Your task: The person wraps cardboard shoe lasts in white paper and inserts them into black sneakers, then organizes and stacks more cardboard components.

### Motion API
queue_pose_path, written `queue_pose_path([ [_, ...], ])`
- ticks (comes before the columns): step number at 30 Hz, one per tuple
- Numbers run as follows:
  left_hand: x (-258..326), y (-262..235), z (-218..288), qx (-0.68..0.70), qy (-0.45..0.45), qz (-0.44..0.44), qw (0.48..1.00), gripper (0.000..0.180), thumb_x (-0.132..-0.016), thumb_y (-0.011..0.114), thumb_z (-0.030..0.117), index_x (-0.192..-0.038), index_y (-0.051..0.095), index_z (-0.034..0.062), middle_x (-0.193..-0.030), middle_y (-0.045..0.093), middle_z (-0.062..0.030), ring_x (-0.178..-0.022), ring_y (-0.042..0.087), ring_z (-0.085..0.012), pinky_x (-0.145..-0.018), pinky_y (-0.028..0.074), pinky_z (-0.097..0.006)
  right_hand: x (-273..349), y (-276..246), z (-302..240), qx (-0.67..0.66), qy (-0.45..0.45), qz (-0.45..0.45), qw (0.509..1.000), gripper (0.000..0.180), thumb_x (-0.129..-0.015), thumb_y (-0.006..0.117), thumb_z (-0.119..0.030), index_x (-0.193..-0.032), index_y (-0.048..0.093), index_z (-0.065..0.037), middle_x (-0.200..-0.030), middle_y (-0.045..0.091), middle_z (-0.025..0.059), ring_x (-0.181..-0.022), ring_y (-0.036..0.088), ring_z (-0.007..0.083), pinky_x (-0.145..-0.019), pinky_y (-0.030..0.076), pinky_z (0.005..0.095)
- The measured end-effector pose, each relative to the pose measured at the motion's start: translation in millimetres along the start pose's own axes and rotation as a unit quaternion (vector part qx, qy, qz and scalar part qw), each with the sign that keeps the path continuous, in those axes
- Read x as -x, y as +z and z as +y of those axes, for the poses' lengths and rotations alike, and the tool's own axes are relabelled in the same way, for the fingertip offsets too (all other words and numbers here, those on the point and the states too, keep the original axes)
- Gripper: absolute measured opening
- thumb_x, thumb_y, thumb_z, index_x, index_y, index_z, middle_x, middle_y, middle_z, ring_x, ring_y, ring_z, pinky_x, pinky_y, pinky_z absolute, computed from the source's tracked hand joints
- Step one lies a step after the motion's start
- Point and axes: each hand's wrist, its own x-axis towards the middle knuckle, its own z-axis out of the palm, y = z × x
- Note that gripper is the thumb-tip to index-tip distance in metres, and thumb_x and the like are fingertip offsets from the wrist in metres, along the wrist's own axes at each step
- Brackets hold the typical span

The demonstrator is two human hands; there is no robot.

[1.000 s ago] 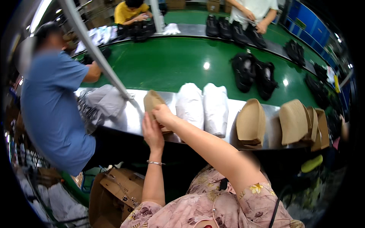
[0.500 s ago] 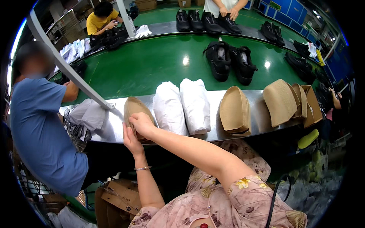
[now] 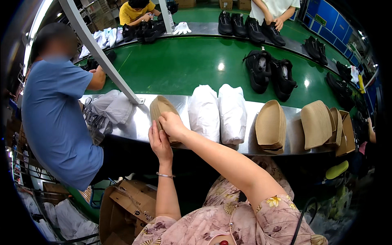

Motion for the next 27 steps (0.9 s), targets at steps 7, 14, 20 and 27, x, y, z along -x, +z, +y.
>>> queue_pose_path([
  [7, -7, 1, -4, -0.007, -0.031, -0.003, 0.999, 0.042, -0.095, 0.041, 0.023, -0.125, 0.047, -0.0052, -0.121, 0.051, -0.0236, -0.110, 0.052, -0.0342, -0.092, 0.041, -0.038, 1, -6, 1, -0.050, 0.030, -0.001, 0.998, 0.026, -0.084, 0.052, -0.020, -0.076, 0.060, 0.003, -0.077, 0.061, 0.0234, -0.076, 0.059, 0.0396, -0.069, 0.045, 0.0458],
  [14, -12, -2, -11, 0.090, -0.093, -0.035, 0.991, 0.045, -0.094, 0.044, 0.022, -0.128, 0.044, -0.0065, -0.125, 0.050, -0.0226, -0.115, 0.050, -0.0301, -0.095, 0.039, -0.036, -2, -10, 10, -0.142, 0.068, -0.033, 0.987, 0.025, -0.088, 0.050, -0.013, -0.073, 0.055, 0.006, -0.066, 0.056, 0.0096, -0.059, 0.058, 0.0181, -0.048, 0.049, 0.0308],
  [20, -17, -10, -11, 0.111, -0.091, -0.119, 0.982, 0.046, -0.093, 0.048, 0.023, -0.129, 0.044, -0.0051, -0.125, 0.051, -0.0209, -0.115, 0.050, -0.0282, -0.096, 0.039, -0.035, -13, -25, 5, -0.182, 0.159, -0.129, 0.962, 0.021, -0.085, 0.048, -0.007, -0.070, 0.054, 0.007, -0.074, 0.058, 0.0139, -0.065, 0.060, 0.0235, -0.054, 0.053, 0.0345],
  [27, -14, -7, -6, 0.061, -0.065, -0.097, 0.991, 0.047, -0.091, 0.050, 0.023, -0.130, 0.044, -0.0034, -0.125, 0.051, -0.0203, -0.114, 0.051, -0.0272, -0.095, 0.040, -0.034, 9, -7, -2, 0.100, -0.047, 0.059, 0.992, 0.017, -0.076, 0.052, -0.009, -0.072, 0.058, 0.007, -0.076, 0.058, 0.0309, -0.074, 0.058, 0.0465, -0.069, 0.047, 0.0489],
])
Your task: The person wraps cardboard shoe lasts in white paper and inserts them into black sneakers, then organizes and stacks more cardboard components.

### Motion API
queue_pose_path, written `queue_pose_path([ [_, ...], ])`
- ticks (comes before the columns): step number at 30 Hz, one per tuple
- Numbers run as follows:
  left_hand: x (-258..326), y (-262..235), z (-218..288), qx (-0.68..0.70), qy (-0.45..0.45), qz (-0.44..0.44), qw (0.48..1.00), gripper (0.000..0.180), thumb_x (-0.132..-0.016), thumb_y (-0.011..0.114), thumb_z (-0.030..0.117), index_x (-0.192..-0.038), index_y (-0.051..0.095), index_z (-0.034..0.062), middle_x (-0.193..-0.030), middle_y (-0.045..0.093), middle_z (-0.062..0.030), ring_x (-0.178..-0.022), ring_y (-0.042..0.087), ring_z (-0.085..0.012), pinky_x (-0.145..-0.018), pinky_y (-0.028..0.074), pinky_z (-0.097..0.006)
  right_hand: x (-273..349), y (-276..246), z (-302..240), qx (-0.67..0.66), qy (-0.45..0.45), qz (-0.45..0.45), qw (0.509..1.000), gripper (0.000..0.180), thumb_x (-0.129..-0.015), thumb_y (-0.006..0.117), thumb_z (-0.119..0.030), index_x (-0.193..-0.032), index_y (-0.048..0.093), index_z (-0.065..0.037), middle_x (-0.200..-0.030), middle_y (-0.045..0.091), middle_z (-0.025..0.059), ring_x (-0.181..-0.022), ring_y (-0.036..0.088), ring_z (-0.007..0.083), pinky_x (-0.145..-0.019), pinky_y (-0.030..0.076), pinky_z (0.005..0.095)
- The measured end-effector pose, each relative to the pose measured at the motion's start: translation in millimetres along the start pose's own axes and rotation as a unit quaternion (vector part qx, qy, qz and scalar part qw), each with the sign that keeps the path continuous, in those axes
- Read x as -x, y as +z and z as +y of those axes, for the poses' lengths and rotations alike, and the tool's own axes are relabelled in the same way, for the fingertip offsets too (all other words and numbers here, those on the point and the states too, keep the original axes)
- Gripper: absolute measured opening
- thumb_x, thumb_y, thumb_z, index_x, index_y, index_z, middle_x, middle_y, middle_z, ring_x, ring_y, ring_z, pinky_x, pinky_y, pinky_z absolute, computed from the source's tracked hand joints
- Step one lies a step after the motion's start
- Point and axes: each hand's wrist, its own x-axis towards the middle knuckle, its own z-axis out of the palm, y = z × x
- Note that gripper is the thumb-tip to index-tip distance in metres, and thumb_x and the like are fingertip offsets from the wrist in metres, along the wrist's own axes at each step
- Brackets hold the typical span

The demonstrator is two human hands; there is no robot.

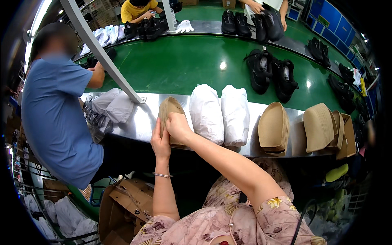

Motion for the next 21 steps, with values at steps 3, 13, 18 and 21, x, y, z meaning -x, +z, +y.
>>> queue_pose_path([
  [3, 2, 1, 3, 0.019, -0.008, 0.016, 1.000, 0.046, -0.091, 0.049, 0.021, -0.130, 0.044, -0.0034, -0.124, 0.052, -0.0199, -0.113, 0.052, -0.0266, -0.094, 0.040, -0.033, 12, -2, -4, -0.007, -0.017, 0.032, 0.999, 0.016, -0.078, 0.052, -0.008, -0.071, 0.056, 0.006, -0.071, 0.058, 0.0283, -0.071, 0.057, 0.0449, -0.065, 0.046, 0.0490],
  [13, -17, -15, -19, 0.161, -0.076, 0.116, 0.977, 0.049, -0.094, 0.044, 0.021, -0.131, 0.037, -0.0100, -0.131, 0.046, -0.0174, -0.116, 0.047, -0.0215, -0.095, 0.039, -0.031, 33, -18, -40, -0.088, -0.185, 0.128, 0.970, 0.014, -0.084, 0.049, -0.003, -0.097, 0.051, 0.003, -0.082, 0.058, 0.0244, -0.077, 0.056, 0.0435, -0.064, 0.045, 0.0456],
  [18, -56, -13, -8, -0.265, 0.029, 0.040, 0.963, 0.045, -0.091, 0.046, 0.027, -0.133, 0.042, 0.0085, -0.114, 0.054, -0.0174, -0.103, 0.052, -0.0343, -0.089, 0.042, -0.042, 14, -95, -50, -0.489, -0.016, 0.097, 0.866, 0.024, -0.094, 0.043, -0.014, -0.108, 0.055, 0.001, -0.091, 0.062, 0.0083, -0.083, 0.057, 0.0159, -0.075, 0.044, 0.0265],
  [21, -61, -21, -15, -0.339, 0.022, -0.010, 0.940, 0.057, -0.092, 0.040, 0.039, -0.140, 0.027, 0.0110, -0.118, 0.051, -0.0180, -0.107, 0.051, -0.0358, -0.087, 0.041, -0.046, 32, -139, -47, -0.571, 0.091, 0.057, 0.814, 0.021, -0.094, 0.041, -0.010, -0.108, 0.055, -0.001, -0.099, 0.060, 0.0060, -0.093, 0.056, 0.0125, -0.083, 0.045, 0.0261],
])
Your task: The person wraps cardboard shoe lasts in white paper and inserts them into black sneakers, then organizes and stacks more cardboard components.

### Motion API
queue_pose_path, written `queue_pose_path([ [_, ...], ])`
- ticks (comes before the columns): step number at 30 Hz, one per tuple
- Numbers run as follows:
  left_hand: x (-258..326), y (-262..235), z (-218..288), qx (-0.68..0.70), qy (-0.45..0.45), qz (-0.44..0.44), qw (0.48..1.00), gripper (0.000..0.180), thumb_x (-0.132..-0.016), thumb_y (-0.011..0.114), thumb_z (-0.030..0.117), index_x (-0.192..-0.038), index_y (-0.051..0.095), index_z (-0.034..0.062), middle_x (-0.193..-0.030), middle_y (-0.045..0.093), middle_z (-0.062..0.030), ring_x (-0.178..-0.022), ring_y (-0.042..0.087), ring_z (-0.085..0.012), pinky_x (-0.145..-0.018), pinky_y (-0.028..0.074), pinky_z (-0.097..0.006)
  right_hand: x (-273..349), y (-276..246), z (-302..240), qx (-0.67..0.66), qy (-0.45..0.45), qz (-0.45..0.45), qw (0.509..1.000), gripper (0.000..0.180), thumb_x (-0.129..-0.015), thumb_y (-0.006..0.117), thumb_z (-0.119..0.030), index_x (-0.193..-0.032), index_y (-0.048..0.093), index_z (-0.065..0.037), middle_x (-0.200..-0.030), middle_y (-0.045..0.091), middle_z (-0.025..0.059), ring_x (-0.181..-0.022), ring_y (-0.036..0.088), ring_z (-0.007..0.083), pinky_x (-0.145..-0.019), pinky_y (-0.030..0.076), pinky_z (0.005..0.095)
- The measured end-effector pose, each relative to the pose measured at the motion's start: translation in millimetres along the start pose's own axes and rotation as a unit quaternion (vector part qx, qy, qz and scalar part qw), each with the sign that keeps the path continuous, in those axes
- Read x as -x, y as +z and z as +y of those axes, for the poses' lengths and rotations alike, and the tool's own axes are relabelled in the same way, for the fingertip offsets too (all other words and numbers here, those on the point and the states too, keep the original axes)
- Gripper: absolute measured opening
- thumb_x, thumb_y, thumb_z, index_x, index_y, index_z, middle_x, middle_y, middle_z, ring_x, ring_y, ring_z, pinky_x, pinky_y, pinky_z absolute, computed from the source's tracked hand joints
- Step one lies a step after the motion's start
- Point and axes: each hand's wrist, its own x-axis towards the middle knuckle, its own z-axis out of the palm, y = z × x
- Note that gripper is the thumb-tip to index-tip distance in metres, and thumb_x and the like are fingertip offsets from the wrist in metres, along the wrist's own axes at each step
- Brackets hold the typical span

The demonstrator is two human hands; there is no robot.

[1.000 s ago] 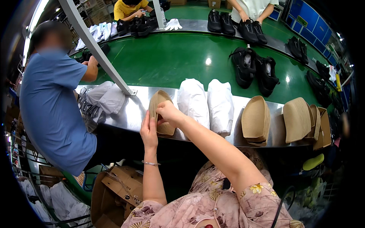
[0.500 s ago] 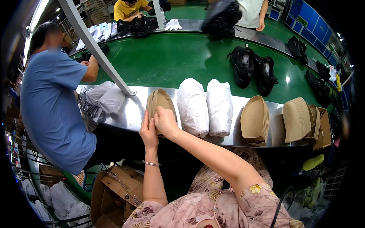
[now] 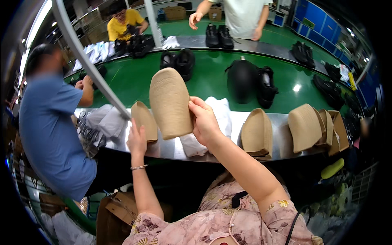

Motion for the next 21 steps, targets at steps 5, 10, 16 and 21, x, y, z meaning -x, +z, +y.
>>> queue_pose_path([
  [5, -7, -8, -5, 0.094, 0.055, 0.062, 0.992, 0.060, -0.095, 0.040, 0.040, -0.131, 0.036, -0.0074, -0.132, 0.041, -0.0267, -0.122, 0.040, -0.0390, -0.101, 0.031, -0.041, 37, -41, -37, -0.032, 0.049, 0.017, 0.998, 0.019, -0.092, 0.042, -0.009, -0.103, 0.054, 0.002, -0.096, 0.059, 0.0080, -0.090, 0.057, 0.0142, -0.082, 0.046, 0.0273],
  [10, 45, -47, 128, 0.347, 0.056, 0.100, 0.931, 0.046, -0.096, 0.042, 0.026, -0.125, 0.043, -0.0105, -0.125, 0.050, -0.0212, -0.116, 0.048, -0.0275, -0.099, 0.036, -0.034, 85, -84, -61, -0.052, -0.006, 0.029, 0.998, 0.020, -0.092, 0.044, -0.013, -0.103, 0.055, 0.000, -0.096, 0.060, 0.0071, -0.087, 0.057, 0.0137, -0.082, 0.045, 0.0272],
  [16, 140, -44, 262, 0.645, 0.053, -0.229, 0.727, 0.050, -0.097, 0.040, 0.025, -0.133, 0.032, -0.0081, -0.127, 0.047, -0.0192, -0.120, 0.045, -0.0251, -0.102, 0.033, -0.038, 175, -156, -79, -0.107, -0.105, 0.093, 0.984, 0.019, -0.092, 0.044, -0.015, -0.100, 0.056, -0.003, -0.094, 0.060, 0.0048, -0.088, 0.056, 0.0109, -0.079, 0.044, 0.0243],
  [21, 208, -4, 338, 0.651, -0.046, -0.567, 0.501, 0.031, -0.096, 0.042, 0.023, -0.112, 0.048, -0.0029, -0.104, 0.059, -0.0090, -0.092, 0.059, -0.0168, -0.078, 0.049, -0.029, 253, -237, -69, -0.044, -0.226, 0.237, 0.944, 0.021, -0.093, 0.042, -0.014, -0.101, 0.056, -0.001, -0.092, 0.059, 0.0023, -0.087, 0.053, 0.0082, -0.078, 0.042, 0.0209],
])
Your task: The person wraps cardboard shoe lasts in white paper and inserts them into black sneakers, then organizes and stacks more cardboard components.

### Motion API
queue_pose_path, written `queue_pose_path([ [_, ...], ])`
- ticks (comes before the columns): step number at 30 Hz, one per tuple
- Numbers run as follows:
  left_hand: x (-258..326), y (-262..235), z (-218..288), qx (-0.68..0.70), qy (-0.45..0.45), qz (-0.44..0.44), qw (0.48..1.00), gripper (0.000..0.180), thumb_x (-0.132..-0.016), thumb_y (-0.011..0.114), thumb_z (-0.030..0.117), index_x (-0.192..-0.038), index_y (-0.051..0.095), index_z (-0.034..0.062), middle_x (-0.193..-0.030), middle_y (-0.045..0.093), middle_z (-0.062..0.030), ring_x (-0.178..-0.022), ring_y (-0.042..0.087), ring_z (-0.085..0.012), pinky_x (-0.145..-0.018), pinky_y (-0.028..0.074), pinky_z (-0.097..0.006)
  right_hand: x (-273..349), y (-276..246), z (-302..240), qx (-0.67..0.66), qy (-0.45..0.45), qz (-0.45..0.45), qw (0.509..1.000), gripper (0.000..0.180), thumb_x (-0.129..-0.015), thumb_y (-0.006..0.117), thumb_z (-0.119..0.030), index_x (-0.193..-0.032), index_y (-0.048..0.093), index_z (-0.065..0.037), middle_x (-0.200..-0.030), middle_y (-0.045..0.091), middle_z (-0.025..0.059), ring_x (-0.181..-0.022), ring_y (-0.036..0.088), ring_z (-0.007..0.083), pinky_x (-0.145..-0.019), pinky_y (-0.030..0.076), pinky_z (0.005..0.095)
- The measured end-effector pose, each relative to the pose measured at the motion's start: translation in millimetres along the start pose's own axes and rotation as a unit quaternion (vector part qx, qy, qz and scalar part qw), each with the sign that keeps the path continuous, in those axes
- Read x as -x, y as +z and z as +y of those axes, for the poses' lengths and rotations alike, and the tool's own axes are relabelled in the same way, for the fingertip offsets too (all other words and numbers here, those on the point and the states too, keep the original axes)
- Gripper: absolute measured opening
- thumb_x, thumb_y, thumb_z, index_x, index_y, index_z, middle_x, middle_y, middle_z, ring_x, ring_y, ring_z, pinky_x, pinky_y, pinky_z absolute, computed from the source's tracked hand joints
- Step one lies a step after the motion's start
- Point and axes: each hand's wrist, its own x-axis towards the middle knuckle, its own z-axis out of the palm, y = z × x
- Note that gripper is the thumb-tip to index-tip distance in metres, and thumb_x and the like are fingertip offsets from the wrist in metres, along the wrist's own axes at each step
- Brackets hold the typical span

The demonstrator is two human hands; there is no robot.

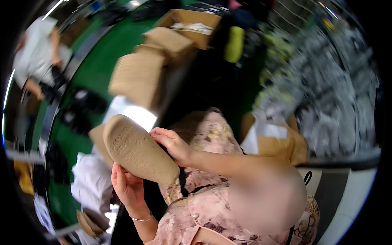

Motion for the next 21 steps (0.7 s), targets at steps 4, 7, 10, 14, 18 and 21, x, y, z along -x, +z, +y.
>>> queue_pose_path([
  [4, -39, 21, -83, 0.028, -0.146, -0.053, 0.987, 0.018, -0.095, 0.048, 0.018, -0.098, 0.054, 0.0018, -0.080, 0.056, 0.0005, -0.072, 0.055, -0.0087, -0.069, 0.049, -0.024, 45, -91, -33, 0.256, -0.105, 0.157, 0.948, 0.020, -0.095, 0.044, -0.014, -0.102, 0.057, -0.001, -0.092, 0.059, 0.0037, -0.082, 0.055, 0.0091, -0.073, 0.046, 0.0235],
  [7, -47, 66, -111, -0.029, -0.176, -0.091, 0.980, 0.017, -0.095, 0.048, 0.017, -0.099, 0.055, 0.0024, -0.086, 0.059, -0.0005, -0.074, 0.056, -0.0090, -0.071, 0.049, -0.026, 91, -211, -43, 0.436, -0.225, 0.372, 0.788, 0.019, -0.091, 0.052, -0.015, -0.102, 0.057, 0.000, -0.091, 0.062, 0.0071, -0.082, 0.059, 0.0134, -0.071, 0.048, 0.0267],
  [10, -53, 80, -132, -0.057, -0.230, -0.114, 0.965, 0.018, -0.095, 0.047, 0.017, -0.102, 0.055, 0.0023, -0.094, 0.061, -0.0023, -0.081, 0.059, -0.0113, -0.074, 0.049, -0.027, 161, -371, -20, 0.328, -0.195, 0.598, 0.705, 0.025, -0.092, 0.049, -0.019, -0.107, 0.058, -0.001, -0.098, 0.063, 0.0100, -0.086, 0.061, 0.0181, -0.074, 0.048, 0.0280],
  [14, -61, 78, -160, -0.080, -0.270, -0.056, 0.958, 0.020, -0.095, 0.046, 0.017, -0.104, 0.055, 0.0017, -0.101, 0.063, -0.0045, -0.091, 0.061, -0.0142, -0.079, 0.049, -0.028, 211, -462, 6, 0.387, -0.005, 0.741, 0.549, 0.035, -0.092, 0.044, -0.028, -0.111, 0.058, -0.003, -0.110, 0.060, 0.0167, -0.100, 0.058, 0.0292, -0.088, 0.044, 0.0375],
  [18, -75, 86, -181, -0.095, -0.316, -0.068, 0.942, 0.019, -0.095, 0.046, 0.017, -0.103, 0.056, 0.0024, -0.099, 0.063, -0.0038, -0.089, 0.060, -0.0125, -0.079, 0.049, -0.027, 221, -539, 50, 0.490, 0.070, 0.787, 0.368, 0.037, -0.091, 0.042, -0.033, -0.108, 0.059, -0.005, -0.119, 0.054, 0.0159, -0.110, 0.051, 0.0318, -0.093, 0.039, 0.0440],
  [21, -81, 87, -192, -0.108, -0.320, -0.060, 0.939, 0.018, -0.095, 0.046, 0.016, -0.101, 0.057, 0.0032, -0.096, 0.063, -0.0024, -0.086, 0.059, -0.0110, -0.078, 0.049, -0.026, 189, -520, 48, 0.441, 0.219, 0.731, 0.472, 0.034, -0.089, 0.044, -0.032, -0.102, 0.059, -0.005, -0.121, 0.051, 0.0144, -0.110, 0.050, 0.0319, -0.091, 0.039, 0.0467],
])
